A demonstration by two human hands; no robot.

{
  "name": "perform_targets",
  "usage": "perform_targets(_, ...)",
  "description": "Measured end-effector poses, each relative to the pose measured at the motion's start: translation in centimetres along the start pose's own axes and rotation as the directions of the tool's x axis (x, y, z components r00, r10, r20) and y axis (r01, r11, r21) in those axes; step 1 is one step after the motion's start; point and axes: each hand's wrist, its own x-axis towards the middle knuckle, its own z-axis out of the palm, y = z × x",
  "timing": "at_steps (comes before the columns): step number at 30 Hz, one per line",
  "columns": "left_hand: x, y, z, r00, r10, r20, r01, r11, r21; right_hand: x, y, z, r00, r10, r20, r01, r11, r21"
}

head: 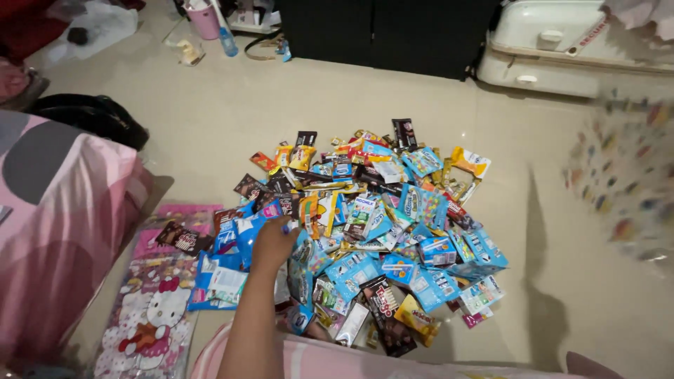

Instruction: Packing individual snack packets from a pile into a plastic bag

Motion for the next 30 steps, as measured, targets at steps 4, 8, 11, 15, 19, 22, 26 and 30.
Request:
perform_targets(4, 0.7, -2.5, 2.3, 0.998, -0.065, 0.019, 0.064, 0.997, 0.036, -3.2, -2.3, 9.7, 0.994, -0.113, -0.001, 0.112, 0.991, -0.076)
perform_targets(8, -1.5, 2.7, 3.3, 0.998, 0.033, 0.049, -0.032, 0.999, -0.027, -4.4, -2.8, 17.0, 0.963, 0.087, 0.254, -0.043, 0.983, -0.176)
perform_targets(11, 0.9, 3.4, 9.1, 0.992, 0.121, 0.048, -0.117, 0.990, -0.074, -4.0, -1.1, 20.1, 0.902, 0.212, 0.377, -0.163, 0.974, -0.158)
perform_targets(15, -1.0, 9.9, 8.7, 0.975, 0.219, 0.029, -0.218, 0.976, -0.022, -3.1, 5.1, 24.5, 0.875, 0.250, 0.415, -0.246, 0.967, -0.064)
perform_targets(19, -0.8, 12.9, 9.1, 0.992, 0.120, 0.044, -0.119, 0.992, -0.029, -2.7, 9.5, 26.7, 0.858, 0.273, 0.436, -0.307, 0.952, 0.010)
perform_targets(22, 0.2, 13.7, 10.5, 0.997, 0.075, 0.019, -0.075, 0.997, -0.004, -4.0, 4.3, 24.5, 0.827, 0.288, 0.483, -0.346, 0.938, 0.034)
perform_targets(26, 3.3, 11.1, 16.2, 0.996, 0.087, 0.007, -0.085, 0.962, 0.261, -4.5, 1.4, 23.0, 0.776, 0.156, 0.611, -0.218, 0.976, 0.029)
perform_targets(30, 2.0, 12.9, 15.4, 0.979, 0.004, 0.204, -0.088, 0.910, 0.404, -3.8, 2.5, 23.5, 0.705, 0.226, 0.672, -0.228, 0.970, -0.087)
